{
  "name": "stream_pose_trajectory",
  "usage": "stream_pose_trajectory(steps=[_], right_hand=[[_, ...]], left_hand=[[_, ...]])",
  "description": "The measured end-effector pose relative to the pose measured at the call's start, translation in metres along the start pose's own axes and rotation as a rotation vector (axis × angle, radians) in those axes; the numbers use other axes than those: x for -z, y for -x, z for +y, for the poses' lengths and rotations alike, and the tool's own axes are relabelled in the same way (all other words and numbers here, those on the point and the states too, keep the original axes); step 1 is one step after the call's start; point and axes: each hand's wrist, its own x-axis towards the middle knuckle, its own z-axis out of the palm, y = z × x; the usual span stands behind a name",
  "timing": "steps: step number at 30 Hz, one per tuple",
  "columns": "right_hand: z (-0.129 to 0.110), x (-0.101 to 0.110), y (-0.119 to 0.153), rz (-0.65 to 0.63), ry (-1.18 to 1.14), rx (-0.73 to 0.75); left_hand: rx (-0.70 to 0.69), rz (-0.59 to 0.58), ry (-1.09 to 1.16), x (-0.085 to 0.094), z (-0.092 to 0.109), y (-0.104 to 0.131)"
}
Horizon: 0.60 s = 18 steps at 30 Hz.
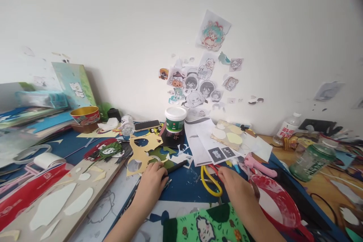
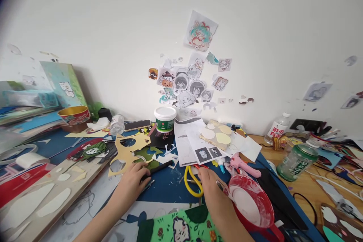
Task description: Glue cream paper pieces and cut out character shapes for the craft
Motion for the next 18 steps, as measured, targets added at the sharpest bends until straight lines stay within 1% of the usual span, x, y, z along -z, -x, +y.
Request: stream_pose_trajectory(steps=[2,4,6,9,12,15,18], right_hand=[[-0.011,0.006,-0.009,0.070,-0.166,-0.160],[-0.019,0.009,-0.016,0.099,-0.349,-0.334],[-0.023,0.008,-0.020,0.059,-0.554,-0.463],[-0.021,-0.001,-0.019,-0.016,-0.795,-0.571],[-0.016,-0.014,-0.012,-0.048,-0.873,-0.582],[-0.014,-0.025,-0.004,-0.061,-0.848,-0.476],[-0.015,-0.030,-0.001,-0.141,-0.780,-0.348]], left_hand=[[-0.015,-0.039,-0.002,0.003,0.001,0.001],[-0.056,-0.080,-0.022,0.005,0.002,0.001],[-0.102,-0.106,-0.052,0.007,0.002,0.002],[-0.126,-0.115,-0.094,0.006,0.002,0.002],[-0.123,-0.112,-0.119,0.005,0.003,0.002],[-0.122,-0.107,-0.142,0.003,0.002,0.001],[-0.106,-0.085,-0.154,0.001,-0.001,-0.001]])
